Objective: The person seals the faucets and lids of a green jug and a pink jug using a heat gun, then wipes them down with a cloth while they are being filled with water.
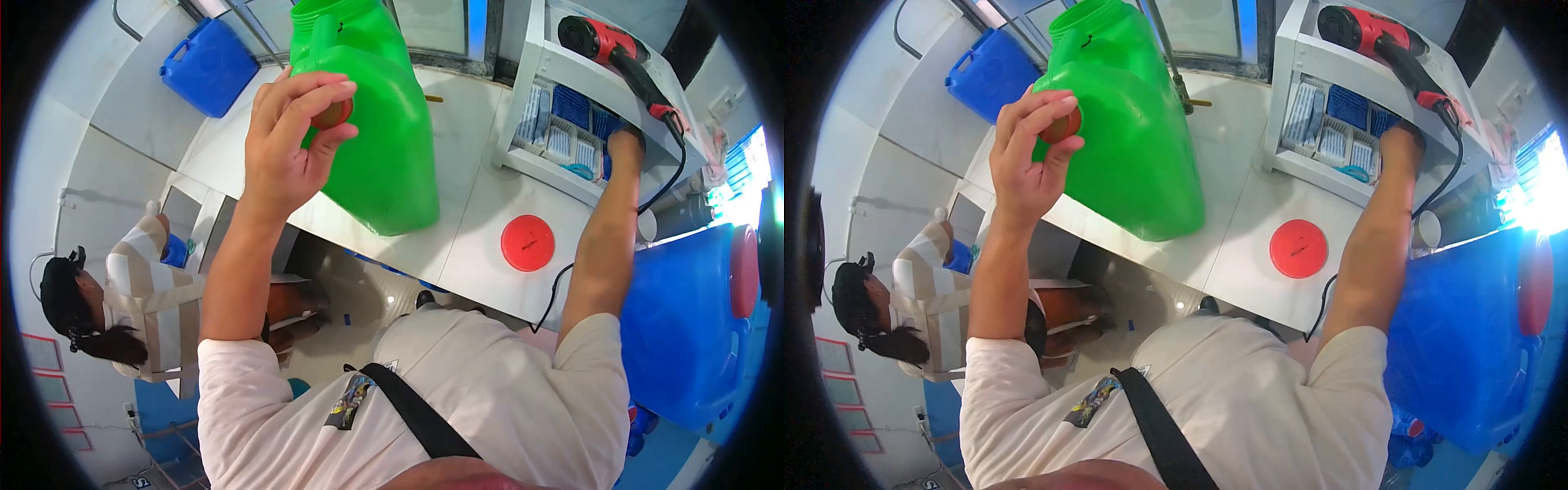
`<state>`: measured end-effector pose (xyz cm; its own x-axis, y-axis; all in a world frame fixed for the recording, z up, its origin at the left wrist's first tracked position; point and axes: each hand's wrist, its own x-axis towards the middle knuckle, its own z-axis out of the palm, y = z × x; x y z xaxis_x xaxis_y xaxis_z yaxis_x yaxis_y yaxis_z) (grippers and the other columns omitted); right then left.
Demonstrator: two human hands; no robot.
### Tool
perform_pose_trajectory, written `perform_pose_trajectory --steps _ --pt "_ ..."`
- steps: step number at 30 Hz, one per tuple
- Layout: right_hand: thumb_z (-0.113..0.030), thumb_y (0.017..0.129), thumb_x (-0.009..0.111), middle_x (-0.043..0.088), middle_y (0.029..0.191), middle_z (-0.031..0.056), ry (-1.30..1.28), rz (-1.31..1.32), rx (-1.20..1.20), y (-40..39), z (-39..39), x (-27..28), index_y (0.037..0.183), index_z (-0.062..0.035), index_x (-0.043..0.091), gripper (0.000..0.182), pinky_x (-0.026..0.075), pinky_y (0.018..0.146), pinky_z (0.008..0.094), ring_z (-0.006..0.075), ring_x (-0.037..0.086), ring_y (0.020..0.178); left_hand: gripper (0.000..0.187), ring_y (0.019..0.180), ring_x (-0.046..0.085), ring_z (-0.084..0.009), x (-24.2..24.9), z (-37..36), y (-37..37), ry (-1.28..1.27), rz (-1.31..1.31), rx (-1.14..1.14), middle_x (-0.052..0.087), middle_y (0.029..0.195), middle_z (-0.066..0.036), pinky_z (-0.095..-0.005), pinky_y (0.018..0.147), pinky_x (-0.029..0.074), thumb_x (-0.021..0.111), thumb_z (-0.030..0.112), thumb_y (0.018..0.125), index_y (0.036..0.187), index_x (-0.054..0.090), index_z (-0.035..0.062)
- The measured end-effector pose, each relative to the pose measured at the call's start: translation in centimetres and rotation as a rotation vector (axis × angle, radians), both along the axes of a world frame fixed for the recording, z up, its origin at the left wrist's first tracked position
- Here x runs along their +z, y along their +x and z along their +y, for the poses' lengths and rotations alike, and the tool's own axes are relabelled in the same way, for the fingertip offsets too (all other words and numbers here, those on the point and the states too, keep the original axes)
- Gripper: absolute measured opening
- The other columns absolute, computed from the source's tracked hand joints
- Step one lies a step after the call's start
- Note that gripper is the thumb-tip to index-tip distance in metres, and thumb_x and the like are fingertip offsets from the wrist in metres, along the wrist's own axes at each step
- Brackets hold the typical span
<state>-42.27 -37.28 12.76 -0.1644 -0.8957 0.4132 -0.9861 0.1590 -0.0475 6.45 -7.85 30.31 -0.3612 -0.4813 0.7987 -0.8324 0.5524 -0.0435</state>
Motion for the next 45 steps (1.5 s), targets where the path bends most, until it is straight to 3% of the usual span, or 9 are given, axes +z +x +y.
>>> perform_pose_trajectory --steps 9,15,17,20,26,28,31,39,45 --pt "-0.012 0.090 0.067 0.069 0.111 0.0234 -0.066 -0.483 0.289 9.1 13.0 5.2 0.109 0.0006 0.066 0.022 0.053 0.088 0.0439 0.0404 0.067 0.102 0.032 0.091 0.060 -0.0236 -1.4 0.4 -0.6 -0.126 0.124 0.044 0.069 0.109 -0.007 -0.0432 0.099 0.050 0.082 0.017 0.083 0.110 0.070 0.0051" --pt "-0.005 0.090 0.066 0.068 0.100 0.0143 -0.075 -0.859 0.807 15.2 20.0 8.1 0.110 -0.0001 0.064 0.020 0.052 0.083 0.0352 0.0286 0.066 0.091 0.075 0.095 0.060 -0.0262 -3.0 -1.3 1.0 -0.326 0.196 -0.009 0.067 0.107 -0.011 -0.0417 0.102 0.047 0.086 0.024 0.081 0.139 0.046 -0.0001" --pt "-0.003 0.090 0.065 0.068 0.097 0.0125 -0.125 -0.927 0.932 16.2 20.8 8.9 0.109 0.0000 0.064 0.020 0.051 0.082 0.0334 0.0259 0.065 0.087 0.090 0.101 0.059 -0.0295 -2.3 -1.1 1.3 -0.197 -0.046 0.091 0.063 0.112 -0.015 -0.0428 0.104 0.044 0.087 0.025 0.080 0.146 0.031 -0.0011" --pt "-0.003 0.089 0.066 0.068 0.097 0.0119 -0.156 -0.936 1.018 17.5 21.7 11.0 0.105 -0.0006 0.065 0.017 0.051 0.083 0.0328 0.0253 0.066 0.088 0.086 0.123 0.054 -0.0327 -3.0 -2.1 2.1 -0.099 0.124 -0.024 0.050 0.131 -0.018 -0.0513 0.108 0.042 0.080 0.016 0.088 0.149 0.022 0.0033" --pt "-0.002 0.078 0.073 0.066 0.095 0.0084 -0.330 -1.094 1.119 17.4 22.5 11.0 0.098 -0.0058 0.068 0.021 0.050 0.085 0.0351 0.0251 0.064 0.092 0.074 0.115 0.052 -0.0268 -4.3 0.2 -0.6 -0.409 0.079 0.238 0.050 0.122 -0.014 -0.0437 0.107 0.038 0.082 0.019 0.085 0.137 0.033 -0.0020" --pt "-0.001 0.071 0.076 0.062 0.098 0.0038 -0.546 -0.909 1.124 17.5 23.7 11.3 0.099 -0.0092 0.067 0.030 0.048 0.092 0.0397 0.0268 0.061 0.100 0.042 0.116 0.054 -0.0222 -5.5 2.8 -5.7 0.212 0.525 -0.072 0.055 0.122 -0.012 -0.0385 0.105 0.040 0.062 0.015 0.097 0.131 0.045 -0.0013" --pt "-0.004 0.068 0.079 0.058 0.103 0.0012 -0.582 -0.557 1.266 17.5 24.3 10.8 0.098 -0.0123 0.067 0.034 0.043 0.098 0.0431 0.0288 0.057 0.107 0.038 0.114 0.061 -0.0184 -5.4 3.0 -11.3 0.980 1.223 -0.528 0.065 0.121 -0.012 -0.0375 0.100 0.047 0.056 0.024 0.103 0.133 0.051 0.0013" --pt "-0.012 0.068 0.082 0.060 0.104 0.0017 -0.385 -0.573 1.125 17.4 26.9 10.6 0.096 -0.0125 0.067 0.032 0.042 0.095 0.0457 0.0267 0.056 0.107 0.025 0.098 0.067 -0.0113 -6.6 -0.2 -13.3 0.879 1.283 -0.376 0.070 0.117 -0.008 -0.0294 0.086 0.055 0.060 0.014 0.102 0.124 0.059 0.0016" --pt "-0.016 0.082 0.080 0.063 0.100 0.0055 -0.344 -0.673 1.016 16.7 24.9 8.9 0.105 -0.0090 0.067 0.027 0.048 0.082 0.0388 0.0255 0.061 0.092 0.068 0.121 0.060 -0.0202 -7.2 0.5 -15.6 0.980 1.343 -0.587 0.057 0.139 -0.016 -0.0400 0.109 0.044 0.055 0.016 0.105 0.159 0.017 0.0013"
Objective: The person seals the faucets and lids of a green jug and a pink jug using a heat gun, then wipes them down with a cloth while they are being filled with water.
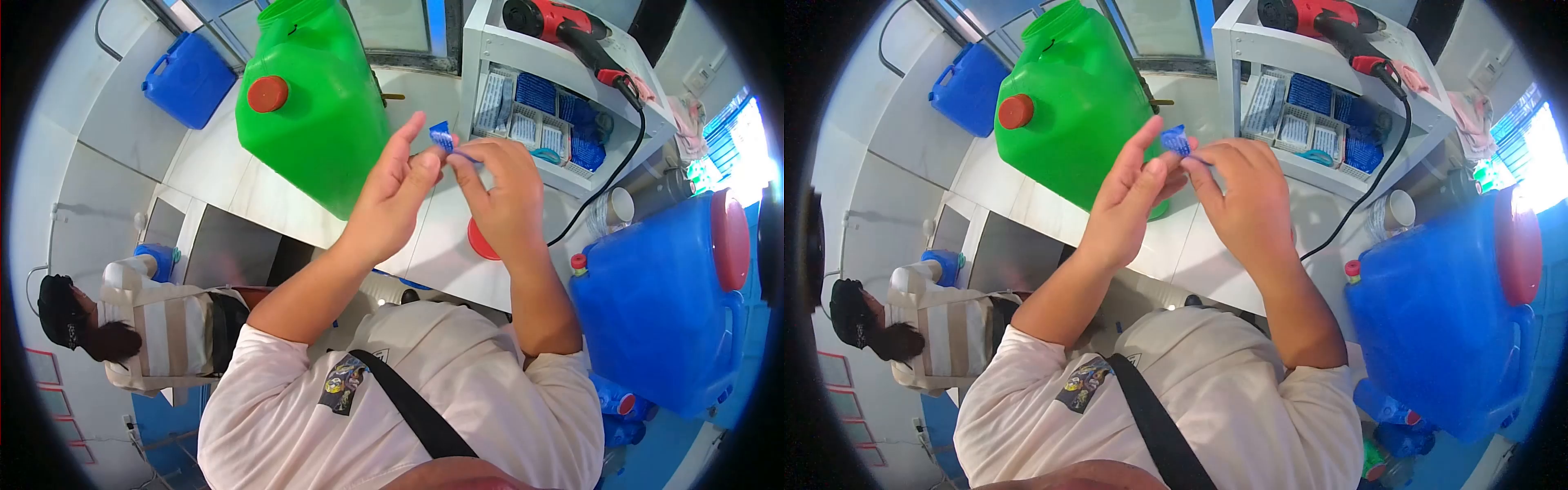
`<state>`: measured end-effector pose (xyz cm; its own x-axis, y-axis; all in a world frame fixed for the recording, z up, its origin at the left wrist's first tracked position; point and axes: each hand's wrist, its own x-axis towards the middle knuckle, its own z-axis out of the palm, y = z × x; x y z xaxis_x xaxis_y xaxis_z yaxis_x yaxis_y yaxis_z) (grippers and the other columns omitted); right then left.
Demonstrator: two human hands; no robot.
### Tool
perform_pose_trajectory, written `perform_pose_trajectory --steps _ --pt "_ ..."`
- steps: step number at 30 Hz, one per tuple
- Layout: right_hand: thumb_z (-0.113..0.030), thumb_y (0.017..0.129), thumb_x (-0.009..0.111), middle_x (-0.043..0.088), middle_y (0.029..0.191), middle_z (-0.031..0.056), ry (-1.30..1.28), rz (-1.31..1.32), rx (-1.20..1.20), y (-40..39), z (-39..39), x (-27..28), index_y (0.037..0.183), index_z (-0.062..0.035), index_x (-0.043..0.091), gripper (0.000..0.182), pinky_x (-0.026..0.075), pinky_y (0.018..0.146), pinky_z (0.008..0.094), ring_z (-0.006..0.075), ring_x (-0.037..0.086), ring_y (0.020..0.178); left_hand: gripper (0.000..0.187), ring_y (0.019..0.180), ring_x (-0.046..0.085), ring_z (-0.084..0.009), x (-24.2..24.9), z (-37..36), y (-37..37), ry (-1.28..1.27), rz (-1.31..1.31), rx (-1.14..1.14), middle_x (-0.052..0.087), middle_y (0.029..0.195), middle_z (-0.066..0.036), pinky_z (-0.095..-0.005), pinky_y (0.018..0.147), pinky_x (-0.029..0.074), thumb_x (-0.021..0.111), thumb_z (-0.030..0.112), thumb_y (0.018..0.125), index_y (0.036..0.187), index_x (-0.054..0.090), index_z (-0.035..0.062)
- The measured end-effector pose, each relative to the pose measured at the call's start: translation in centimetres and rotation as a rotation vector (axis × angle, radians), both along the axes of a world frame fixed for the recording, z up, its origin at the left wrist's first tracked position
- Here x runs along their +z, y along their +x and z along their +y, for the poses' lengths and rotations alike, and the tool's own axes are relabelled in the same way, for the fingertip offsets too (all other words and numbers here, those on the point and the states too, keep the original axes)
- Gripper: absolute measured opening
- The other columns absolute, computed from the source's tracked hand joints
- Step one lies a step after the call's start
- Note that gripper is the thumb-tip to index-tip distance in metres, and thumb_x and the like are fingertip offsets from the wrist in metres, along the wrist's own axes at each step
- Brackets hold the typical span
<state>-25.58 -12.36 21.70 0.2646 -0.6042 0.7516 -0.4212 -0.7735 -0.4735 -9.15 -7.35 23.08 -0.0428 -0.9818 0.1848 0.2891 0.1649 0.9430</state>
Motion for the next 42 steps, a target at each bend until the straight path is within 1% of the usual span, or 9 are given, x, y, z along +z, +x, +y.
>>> perform_pose_trajectory --steps 4,7,12,19,25,29,32,37,42 --pt "-0.018 0.096 0.072 0.065 0.100 0.0031 0.802 -0.401 0.274 -0.8 0.3 -1.6 0.113 -0.0042 0.062 0.024 0.051 0.073 0.0286 0.0116 0.062 0.086 0.067 0.122 0.059 -0.0206 -1.0 -0.4 -1.1 -0.108 -0.160 0.145 0.058 0.137 -0.017 -0.0384 0.108 0.045 0.055 0.015 0.104 0.158 0.017 0.0006" --pt "-0.019 0.098 0.071 0.065 0.104 0.0026 0.981 -0.850 0.603 1.2 1.3 -2.6 0.114 -0.0012 0.059 0.027 0.050 0.076 0.0245 0.0060 0.059 0.091 0.057 0.116 0.062 -0.0180 -1.3 -0.8 -0.8 -0.106 -0.100 0.073 0.064 0.128 -0.017 -0.0330 0.100 0.049 0.057 0.011 0.103 0.152 0.031 -0.0011" --pt "-0.017 0.097 0.071 0.066 0.108 0.0057 0.837 -0.700 0.606 0.6 1.0 -3.0 0.114 0.0006 0.058 0.027 0.050 0.078 0.0246 0.0084 0.060 0.093 0.034 0.096 0.067 -0.0122 -0.3 -0.1 0.4 -0.022 -0.242 0.234 0.072 0.109 -0.012 -0.0277 0.087 0.053 0.065 0.004 0.097 0.129 0.056 -0.0028" --pt "-0.016 0.097 0.070 0.066 0.114 0.0075 0.850 -0.521 0.459 -0.3 -0.1 -0.5 0.100 -0.0016 0.066 0.016 0.050 0.085 0.0265 0.0102 0.059 0.102 0.035 0.095 0.066 -0.0109 -0.8 0.0 0.6 -0.039 -0.135 0.130 0.071 0.114 -0.014 -0.0253 0.078 0.056 0.067 0.001 0.094 0.127 0.055 -0.0021" --pt "-0.020 0.097 0.071 0.059 0.129 0.0121 0.957 -0.653 0.799 0.8 0.0 -1.1 0.100 -0.0024 0.067 0.018 0.042 0.099 0.0298 0.0122 0.055 0.111 0.030 0.102 0.066 -0.0140 -2.2 -0.8 2.0 -0.563 -0.632 0.496 0.065 0.127 -0.015 -0.0297 0.082 0.056 0.062 -0.007 0.095 0.122 0.050 -0.0006" --pt "-0.024 0.097 0.072 0.055 0.134 0.0121 1.090 -0.741 0.867 2.2 -0.7 -1.6 0.100 -0.0023 0.068 0.022 0.042 0.100 0.0318 0.0144 0.054 0.113 0.021 0.098 0.066 -0.0134 -0.4 0.4 1.5 0.006 -0.221 0.341 0.068 0.118 -0.010 -0.0266 0.080 0.056 0.061 -0.002 0.097 0.118 0.060 -0.0008" --pt "-0.032 0.094 0.075 0.059 0.125 0.0117 1.012 -0.585 0.750 2.5 -0.7 -0.9 0.105 -0.0031 0.067 0.032 0.043 0.099 0.0358 0.0174 0.054 0.112 0.021 0.096 0.066 -0.0129 0.0 1.1 2.8 0.157 -0.116 0.336 0.069 0.113 -0.007 -0.0261 0.078 0.055 0.062 0.002 0.097 0.118 0.064 0.0001" --pt "-0.036 0.083 0.079 0.062 0.113 0.0170 -0.295 0.171 -0.288 -2.1 -5.8 9.0 0.110 -0.0035 0.064 0.045 0.048 0.093 0.0454 0.0355 0.059 0.108 0.028 0.089 0.062 -0.0091 6.8 3.9 9.0 -0.348 -0.548 0.782 0.068 0.104 -0.006 -0.0235 0.079 0.051 0.071 0.005 0.089 0.116 0.067 -0.0001" --pt "-0.035 0.082 0.072 0.072 0.110 0.0214 0.143 0.764 -0.678 -8.0 -17.3 14.2 0.105 -0.0019 0.073 0.041 0.053 0.092 0.0432 0.0373 0.068 0.100 0.035 0.084 0.060 -0.0091 11.0 3.8 16.3 -0.123 -0.846 0.892 0.068 0.087 -0.003 -0.0235 0.073 0.047 0.072 0.023 0.090 0.114 0.068 -0.0014"
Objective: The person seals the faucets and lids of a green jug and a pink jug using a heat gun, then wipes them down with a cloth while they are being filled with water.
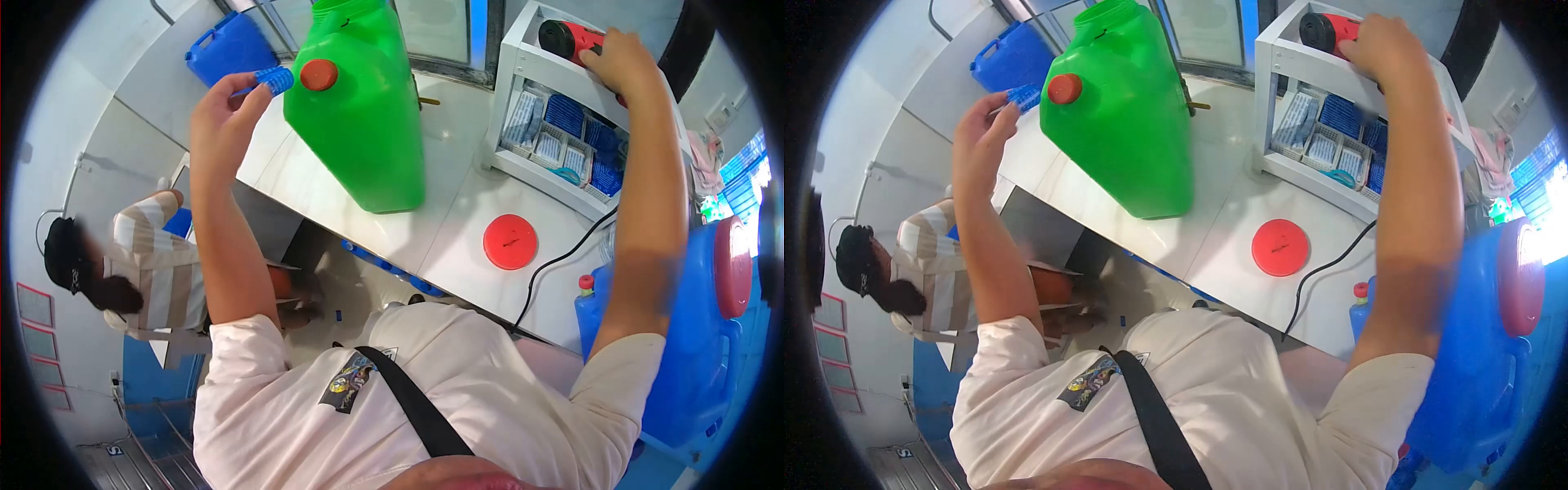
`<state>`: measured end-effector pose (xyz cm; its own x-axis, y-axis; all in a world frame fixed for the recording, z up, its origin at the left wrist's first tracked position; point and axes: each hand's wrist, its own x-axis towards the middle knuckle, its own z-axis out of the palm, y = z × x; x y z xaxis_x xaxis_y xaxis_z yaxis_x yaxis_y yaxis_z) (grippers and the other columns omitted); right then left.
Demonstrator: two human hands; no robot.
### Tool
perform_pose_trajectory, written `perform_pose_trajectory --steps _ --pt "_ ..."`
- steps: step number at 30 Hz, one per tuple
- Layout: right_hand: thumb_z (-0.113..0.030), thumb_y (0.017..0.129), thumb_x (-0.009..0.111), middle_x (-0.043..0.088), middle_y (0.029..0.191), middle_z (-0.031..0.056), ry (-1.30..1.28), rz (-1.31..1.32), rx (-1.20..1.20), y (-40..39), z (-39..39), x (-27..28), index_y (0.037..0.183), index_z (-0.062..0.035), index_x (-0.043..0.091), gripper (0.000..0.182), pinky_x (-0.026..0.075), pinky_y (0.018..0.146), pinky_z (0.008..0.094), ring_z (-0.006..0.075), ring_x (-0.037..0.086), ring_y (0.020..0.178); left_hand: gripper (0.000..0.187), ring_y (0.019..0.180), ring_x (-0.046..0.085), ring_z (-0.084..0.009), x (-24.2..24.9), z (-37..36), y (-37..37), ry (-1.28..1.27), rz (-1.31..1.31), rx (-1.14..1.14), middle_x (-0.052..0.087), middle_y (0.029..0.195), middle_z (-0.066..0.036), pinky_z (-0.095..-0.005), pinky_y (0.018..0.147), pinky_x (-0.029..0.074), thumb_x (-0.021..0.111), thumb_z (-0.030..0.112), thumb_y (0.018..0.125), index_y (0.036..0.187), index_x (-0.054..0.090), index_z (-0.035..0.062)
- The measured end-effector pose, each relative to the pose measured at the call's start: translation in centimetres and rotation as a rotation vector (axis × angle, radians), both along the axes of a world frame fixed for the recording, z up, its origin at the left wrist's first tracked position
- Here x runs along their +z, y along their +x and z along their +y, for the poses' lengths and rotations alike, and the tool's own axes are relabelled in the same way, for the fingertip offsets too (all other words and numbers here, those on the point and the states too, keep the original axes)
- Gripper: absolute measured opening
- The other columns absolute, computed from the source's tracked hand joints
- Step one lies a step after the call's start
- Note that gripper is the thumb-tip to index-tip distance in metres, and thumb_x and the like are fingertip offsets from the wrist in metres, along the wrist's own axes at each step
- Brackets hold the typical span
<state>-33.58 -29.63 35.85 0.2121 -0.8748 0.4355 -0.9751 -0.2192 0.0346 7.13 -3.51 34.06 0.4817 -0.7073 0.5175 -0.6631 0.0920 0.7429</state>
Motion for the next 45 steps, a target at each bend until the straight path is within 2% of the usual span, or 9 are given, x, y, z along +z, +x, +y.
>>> perform_pose_trajectory --steps 2,9,11,15,20,29,37,39,45 --pt "-0.037 0.079 0.070 0.073 0.109 0.0231 0.286 0.159 0.025 -0.4 -2.3 1.0 0.108 -0.0010 0.074 0.047 0.055 0.090 0.0431 0.0383 0.070 0.100 0.036 0.083 0.061 -0.0106 0.3 -0.6 0.7 0.077 0.078 -0.082 0.068 0.089 -0.003 -0.0240 0.075 0.049 0.073 0.024 0.088 0.114 0.068 -0.0004" --pt "-0.042 0.076 0.072 0.073 0.093 0.0200 0.371 -0.084 0.125 -2.7 -6.8 -0.4 0.104 0.0066 0.072 0.056 0.053 0.081 0.0411 0.0318 0.070 0.083 0.027 0.093 0.068 -0.0120 1.1 -1.4 -3.5 0.147 -0.225 -0.098 0.071 0.105 -0.005 -0.0273 0.083 0.054 0.068 0.016 0.093 0.115 0.067 -0.0008" --pt "-0.040 0.075 0.076 0.072 0.100 0.0193 0.307 -0.364 0.085 -3.6 -7.8 -0.2 0.107 0.0052 0.072 0.056 0.052 0.085 0.0409 0.0300 0.069 0.091 0.030 0.082 0.070 -0.0232 0.6 -2.0 -3.7 -0.117 -0.567 -0.126 0.072 0.096 -0.013 -0.0341 0.073 0.055 0.071 0.022 0.090 0.109 0.069 -0.0007" --pt "-0.033 0.079 0.084 0.071 0.103 0.0137 0.413 -1.331 0.434 -5.3 -2.4 0.5 0.116 0.0051 0.066 0.056 0.054 0.079 0.0281 0.0177 0.068 0.085 0.025 0.082 0.070 -0.0301 2.0 -1.0 -5.1 0.027 -0.673 -0.023 0.071 0.094 -0.015 -0.0378 0.074 0.055 0.068 0.021 0.091 0.107 0.071 0.0018" --pt "-0.018 0.087 0.075 0.069 0.112 0.0193 0.308 -1.627 0.699 -3.8 7.7 -2.1 0.125 0.0070 0.058 0.048 0.056 0.077 0.0291 0.0170 0.067 0.085 0.028 0.092 0.073 -0.0293 3.7 -0.2 -5.9 0.312 -0.653 -0.061 0.071 0.105 -0.020 -0.0365 0.079 0.057 0.068 0.019 0.096 0.116 0.066 -0.0006" --pt "-0.012 0.087 0.065 0.069 0.108 0.0203 0.401 -1.649 0.861 -2.3 17.2 -8.5 0.127 0.0060 0.057 0.045 0.055 0.076 0.0340 0.0203 0.067 0.084 0.029 0.085 0.069 -0.0343 0.7 0.9 -6.1 0.107 -1.130 0.010 0.072 0.102 -0.012 -0.0441 0.073 0.055 0.067 0.023 0.094 0.119 0.061 0.0112" --pt "-0.013 0.086 0.072 0.064 0.109 0.0165 0.505 -1.482 0.878 -1.5 18.1 -10.7 0.134 0.0059 0.052 0.055 0.054 0.071 0.0335 0.0190 0.064 0.082 0.048 0.091 0.069 -0.0344 0.9 -1.9 -5.0 0.026 -0.945 0.016 0.071 0.105 -0.015 -0.0406 0.080 0.056 0.075 0.021 0.088 0.129 0.055 0.0092" --pt "-0.008 0.087 0.068 0.065 0.089 0.0070 0.473 -1.539 0.918 -1.2 18.6 -10.2 0.115 0.0050 0.063 0.032 0.051 0.073 0.0281 0.0134 0.062 0.078 0.054 0.089 0.069 -0.0334 1.1 -2.6 -4.6 -0.130 -0.935 -0.056 0.071 0.102 -0.013 -0.0410 0.078 0.056 0.079 0.016 0.083 0.130 0.053 0.0105" --pt "-0.010 0.085 0.068 0.066 0.088 0.0074 0.428 -1.548 0.830 -1.4 18.9 -10.4 0.116 0.0061 0.064 0.035 0.051 0.073 0.0282 0.0143 0.063 0.078 0.048 0.094 0.070 -0.0312 2.1 -2.3 -4.6 0.109 -0.901 -0.131 0.071 0.112 -0.013 -0.0382 0.084 0.057 0.079 0.012 0.083 0.126 0.060 0.0076"
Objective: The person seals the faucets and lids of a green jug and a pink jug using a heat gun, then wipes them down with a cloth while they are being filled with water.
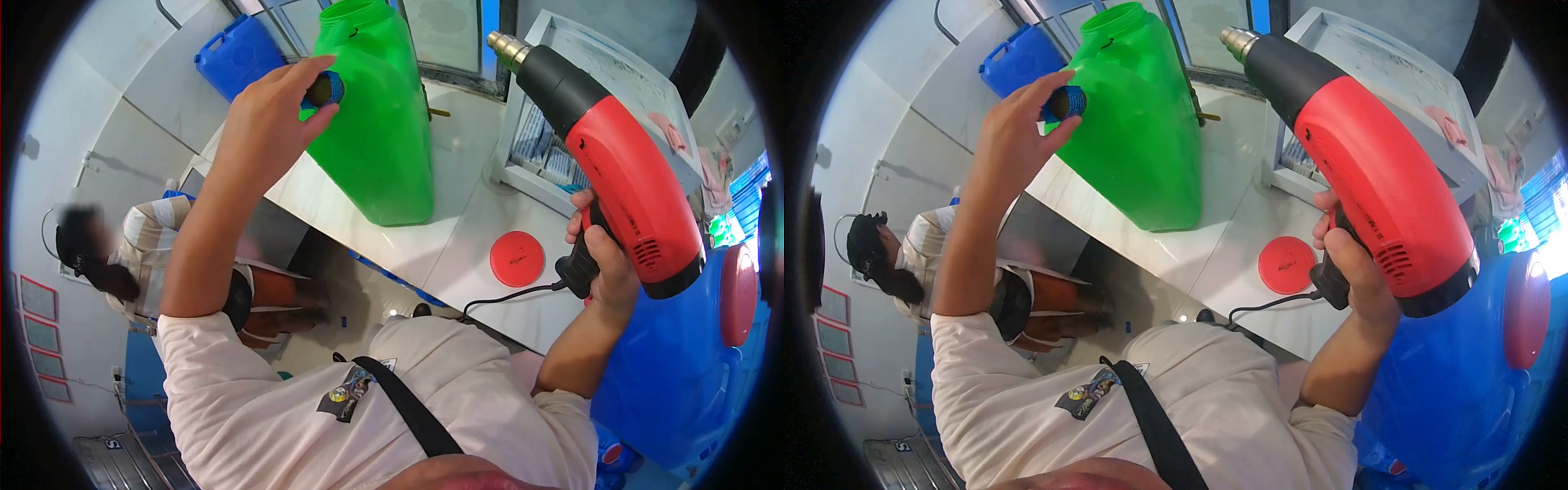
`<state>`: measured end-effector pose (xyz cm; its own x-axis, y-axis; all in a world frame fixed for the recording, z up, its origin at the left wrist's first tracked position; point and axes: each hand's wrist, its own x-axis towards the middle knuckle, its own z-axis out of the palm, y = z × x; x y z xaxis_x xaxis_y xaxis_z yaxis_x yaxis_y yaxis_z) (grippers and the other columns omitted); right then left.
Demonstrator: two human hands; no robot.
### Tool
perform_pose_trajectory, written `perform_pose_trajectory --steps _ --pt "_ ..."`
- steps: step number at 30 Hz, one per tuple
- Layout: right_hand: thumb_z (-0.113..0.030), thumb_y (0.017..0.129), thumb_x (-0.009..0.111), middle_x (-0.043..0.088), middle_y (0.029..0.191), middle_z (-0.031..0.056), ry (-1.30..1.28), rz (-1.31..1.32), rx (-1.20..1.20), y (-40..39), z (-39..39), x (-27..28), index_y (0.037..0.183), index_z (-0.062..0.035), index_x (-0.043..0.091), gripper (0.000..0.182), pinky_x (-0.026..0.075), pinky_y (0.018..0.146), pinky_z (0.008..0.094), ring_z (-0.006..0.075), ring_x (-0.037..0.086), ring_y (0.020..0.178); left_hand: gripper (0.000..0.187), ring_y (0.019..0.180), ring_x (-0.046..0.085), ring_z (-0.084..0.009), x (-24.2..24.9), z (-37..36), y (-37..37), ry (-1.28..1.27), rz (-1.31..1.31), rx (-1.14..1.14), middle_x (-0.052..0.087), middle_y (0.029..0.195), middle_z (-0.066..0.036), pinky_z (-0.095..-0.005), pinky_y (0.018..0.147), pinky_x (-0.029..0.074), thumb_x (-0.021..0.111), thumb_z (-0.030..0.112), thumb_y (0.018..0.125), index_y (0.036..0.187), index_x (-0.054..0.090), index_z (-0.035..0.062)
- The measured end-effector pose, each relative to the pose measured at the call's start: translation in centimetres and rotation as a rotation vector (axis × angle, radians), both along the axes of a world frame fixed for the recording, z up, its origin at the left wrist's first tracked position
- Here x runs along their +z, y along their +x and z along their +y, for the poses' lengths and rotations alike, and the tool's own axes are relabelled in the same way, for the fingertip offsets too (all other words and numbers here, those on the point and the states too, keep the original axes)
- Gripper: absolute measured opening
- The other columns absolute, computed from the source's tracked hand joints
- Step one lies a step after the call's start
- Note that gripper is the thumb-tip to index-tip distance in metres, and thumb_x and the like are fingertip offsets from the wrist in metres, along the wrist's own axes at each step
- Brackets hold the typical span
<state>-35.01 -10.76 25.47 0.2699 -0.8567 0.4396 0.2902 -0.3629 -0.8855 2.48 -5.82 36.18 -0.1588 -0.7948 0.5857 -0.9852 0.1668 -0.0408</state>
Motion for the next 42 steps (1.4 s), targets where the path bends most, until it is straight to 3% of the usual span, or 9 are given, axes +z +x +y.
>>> perform_pose_trajectory --steps 10,15,22,29,32,35,38,40,42 --pt "-0.011 0.082 0.068 0.066 0.091 0.0111 0.019 -0.034 -0.077 0.1 -0.6 -0.3 0.112 0.0061 0.064 0.035 0.052 0.072 0.0298 0.0159 0.063 0.077 0.044 0.092 0.066 -0.0302 0.5 -0.5 1.2 0.031 -0.115 -0.033 0.068 0.103 -0.010 -0.0386 0.083 0.053 0.081 0.015 0.080 0.121 0.067 0.0063" --pt "-0.018 0.084 0.065 0.065 0.107 0.0153 0.012 0.033 -0.105 0.0 -0.9 -1.0 0.125 0.0064 0.058 0.049 0.054 0.069 0.0315 0.0169 0.062 0.080 0.043 0.096 0.065 -0.0295 0.5 -0.6 1.1 0.081 -0.174 0.051 0.065 0.113 -0.009 -0.0394 0.082 0.053 0.080 0.018 0.082 0.122 0.067 0.0079" --pt "-0.016 0.082 0.067 0.067 0.105 0.0150 0.010 -0.051 -0.117 -0.1 -1.0 -1.3 0.117 0.0053 0.063 0.041 0.054 0.071 0.0318 0.0185 0.065 0.078 0.072 0.116 0.063 -0.0310 0.3 -2.0 3.7 0.107 -0.114 -0.315 0.061 0.130 -0.011 -0.0393 0.098 0.053 0.077 -0.005 0.076 0.142 0.052 0.0112" --pt "-0.025 0.083 0.069 0.069 0.103 0.0160 -0.107 0.149 0.129 0.0 -1.3 -4.8 0.122 0.0070 0.061 0.051 0.051 0.068 0.0338 0.0201 0.065 0.075 0.088 0.132 0.053 -0.0331 1.0 -2.9 5.6 0.196 -0.114 -0.448 0.056 0.142 -0.011 -0.0403 0.106 0.049 0.076 -0.012 0.070 0.148 0.042 0.0124" --pt "-0.013 0.087 0.070 0.070 0.103 0.0131 -0.069 0.083 0.344 3.8 -0.2 -2.5 0.115 0.0016 0.065 0.032 0.053 0.070 0.0315 0.0179 0.065 0.078 0.088 0.131 0.054 -0.0333 1.0 -2.8 5.5 0.191 -0.078 -0.446 0.057 0.142 -0.010 -0.0403 0.106 0.049 0.077 -0.011 0.070 0.147 0.042 0.0124" --pt "-0.011 0.087 0.068 0.070 0.106 0.0135 0.073 -0.085 0.401 4.6 -0.7 -4.2 0.116 0.0014 0.065 0.031 0.054 0.071 0.0304 0.0175 0.065 0.079 0.088 0.129 0.056 -0.0333 0.9 -2.8 5.7 0.167 -0.111 -0.446 0.057 0.141 -0.010 -0.0404 0.106 0.050 0.079 -0.009 0.070 0.147 0.042 0.0123" --pt "-0.013 0.087 0.068 0.070 0.109 0.0143 0.618 -0.237 0.360 4.3 -1.5 -6.6 0.119 0.0021 0.064 0.035 0.054 0.070 0.0302 0.0171 0.066 0.080 0.091 0.122 0.060 -0.0327 0.8 -2.8 5.8 0.119 -0.146 -0.434 0.062 0.136 -0.009 -0.0405 0.102 0.052 0.083 -0.004 0.070 0.149 0.042 0.0128" --pt "-0.018 0.087 0.070 0.070 0.109 0.0156 0.177 -0.098 0.378 5.7 0.0 -2.8 0.123 0.0037 0.062 0.043 0.054 0.069 0.0310 0.0177 0.067 0.079 0.093 0.117 0.062 -0.0316 0.8 -2.4 5.7 0.099 -0.182 -0.390 0.065 0.129 -0.009 -0.0404 0.100 0.053 0.085 -0.001 0.069 0.150 0.041 0.0135" --pt "-0.019 0.087 0.070 0.071 0.108 0.0160 0.151 -0.108 0.351 5.4 -0.5 -3.2 0.124 0.0038 0.062 0.045 0.055 0.069 0.0311 0.0182 0.067 0.079 0.096 0.112 0.064 -0.0305 0.7 -1.7 5.7 0.075 -0.224 -0.344 0.069 0.122 -0.008 -0.0402 0.097 0.054 0.087 0.003 0.069 0.152 0.040 0.0142"
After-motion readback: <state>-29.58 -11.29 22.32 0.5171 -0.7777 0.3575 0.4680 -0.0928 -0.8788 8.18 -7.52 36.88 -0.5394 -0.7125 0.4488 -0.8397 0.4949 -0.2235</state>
